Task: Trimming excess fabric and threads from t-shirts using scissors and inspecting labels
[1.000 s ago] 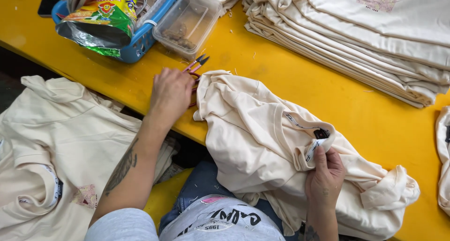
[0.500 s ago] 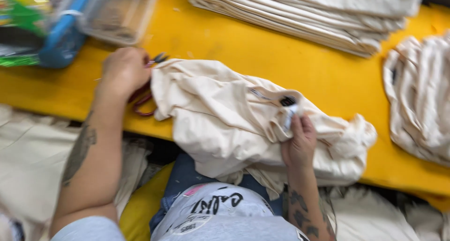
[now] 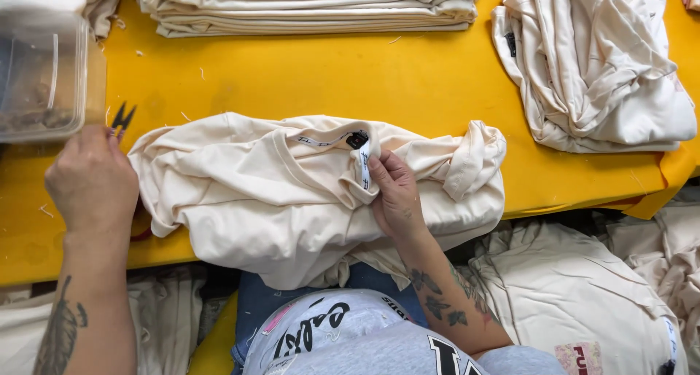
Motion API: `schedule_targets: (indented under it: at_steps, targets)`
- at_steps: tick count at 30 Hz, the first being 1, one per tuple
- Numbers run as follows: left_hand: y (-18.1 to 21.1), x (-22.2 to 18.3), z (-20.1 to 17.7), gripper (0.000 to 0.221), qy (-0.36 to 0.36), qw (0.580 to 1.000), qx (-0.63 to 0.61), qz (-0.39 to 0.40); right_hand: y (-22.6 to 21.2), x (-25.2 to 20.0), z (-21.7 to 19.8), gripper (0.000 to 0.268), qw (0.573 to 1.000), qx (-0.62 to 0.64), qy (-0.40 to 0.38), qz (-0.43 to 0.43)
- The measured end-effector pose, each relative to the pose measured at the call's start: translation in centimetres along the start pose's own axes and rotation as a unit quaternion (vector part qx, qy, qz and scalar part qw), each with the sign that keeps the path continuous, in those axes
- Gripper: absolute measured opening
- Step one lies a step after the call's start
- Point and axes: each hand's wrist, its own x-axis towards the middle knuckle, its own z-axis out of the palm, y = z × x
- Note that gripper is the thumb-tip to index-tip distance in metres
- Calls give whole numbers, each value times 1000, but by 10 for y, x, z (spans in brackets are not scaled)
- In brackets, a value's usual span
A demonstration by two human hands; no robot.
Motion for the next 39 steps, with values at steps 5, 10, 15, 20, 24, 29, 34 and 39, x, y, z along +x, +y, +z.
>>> schedule_targets:
  at_steps: [5, 10, 15, 20, 24, 29, 34, 39]
  targets:
    - [50, 32, -90, 12, 23, 942, -332, -41, 1, 0, -2, 17, 1000, 11, 14, 9]
    - [172, 12, -116, 33, -136, 518, -832, -144, 10, 7, -8, 12, 997, -13, 70, -12]
    - [227, 15, -130, 40, -71, 824, -538, 160, 0, 1, 7, 15, 998, -4, 63, -9]
    - [243, 16, -113, 40, -15, 861, -475, 183, 9, 3, -4, 16, 998, 2, 59, -9]
    - [244, 18, -110, 38, 6, 860, -473, 194, 9, 3, -6, 17, 999, 6, 50, -5]
    - [245, 19, -109, 37, 20, 859, -473, 197, 11, 3, -8, 17, 999, 6, 46, -2]
    - [246, 19, -108, 35, 36, 862, -465, 199, 5, 2, -2, 17, 999, 6, 39, -1]
    - [245, 21, -109, 33, 55, 865, -455, 204, 0, 1, 4, 16, 999, 6, 39, -4]
